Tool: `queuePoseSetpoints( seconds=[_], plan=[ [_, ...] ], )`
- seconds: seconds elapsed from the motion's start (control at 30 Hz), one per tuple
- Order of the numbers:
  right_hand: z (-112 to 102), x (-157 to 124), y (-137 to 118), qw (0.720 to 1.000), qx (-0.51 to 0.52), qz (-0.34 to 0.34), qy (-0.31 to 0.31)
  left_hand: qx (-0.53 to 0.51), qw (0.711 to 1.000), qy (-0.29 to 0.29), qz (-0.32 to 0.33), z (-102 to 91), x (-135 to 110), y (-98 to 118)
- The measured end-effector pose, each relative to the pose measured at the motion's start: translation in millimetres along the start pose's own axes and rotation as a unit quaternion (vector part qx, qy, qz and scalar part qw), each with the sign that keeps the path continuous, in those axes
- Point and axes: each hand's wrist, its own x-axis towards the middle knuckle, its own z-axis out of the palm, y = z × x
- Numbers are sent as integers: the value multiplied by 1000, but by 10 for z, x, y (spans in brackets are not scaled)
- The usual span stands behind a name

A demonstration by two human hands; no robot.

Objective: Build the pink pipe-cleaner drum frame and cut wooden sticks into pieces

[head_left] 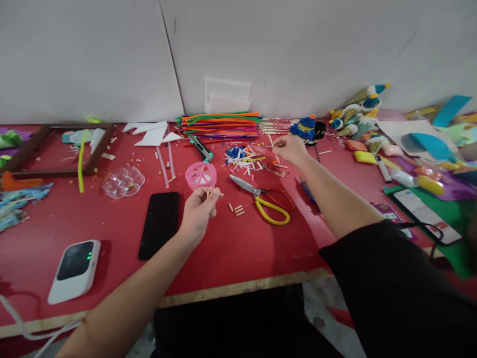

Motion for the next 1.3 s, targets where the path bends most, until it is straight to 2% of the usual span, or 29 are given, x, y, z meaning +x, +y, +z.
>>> queuePoseSetpoints(
  seconds=[0.17, 0.2, 0.27, 0.3, 0.5, 0.73, 0.9, 1.0, 1.07, 1.13, 1.17, 1.2, 1.23, 1.3],
  plan=[
    [76, -134, -341, 980, 166, -48, -96, -2, 1000, -2, -3, -9, 11, 14],
    [82, -181, -402, 968, 208, -53, -128, -2, 1000, -3, -3, -9, 11, 15],
    [90, -276, -506, 908, 338, -54, -240, -3, 1000, -4, -3, -8, 8, 15],
    [94, -319, -548, 892, 362, -54, -264, -3, 1000, -5, -3, -7, 6, 15],
    [129, -457, -680, 835, 440, -30, -329, -3, 1000, -8, -2, -4, -2, 13],
    [124, -531, -778, 810, 445, -56, -378, -4, 1000, -11, 3, -5, 3, 13],
    [139, -611, -848, 817, 439, -68, -369, -5, 1000, -9, 11, 6, -10, 11],
    [198, -655, -858, 845, 392, -71, -357, -18, 999, 3, 27, 6, -6, 11],
    [274, -689, -843, 889, 289, -71, -348, -36, 998, 15, 42, -1, 5, 16],
    [374, -738, -814, 937, 106, -88, -322, -61, 997, 28, 46, -11, 21, 25],
    [427, -770, -796, 948, 4, -109, -299, -73, 996, 33, 42, -15, 29, 29],
    [477, -809, -779, 946, -87, -142, -279, -82, 995, 37, 35, -17, 35, 33],
    [520, -853, -763, 941, -126, -165, -266, -87, 995, 40, 28, -18, 40, 36],
    [576, -958, -739, 938, -150, -197, -241, -84, 995, 42, 23, -15, 44, 37]
  ],
)
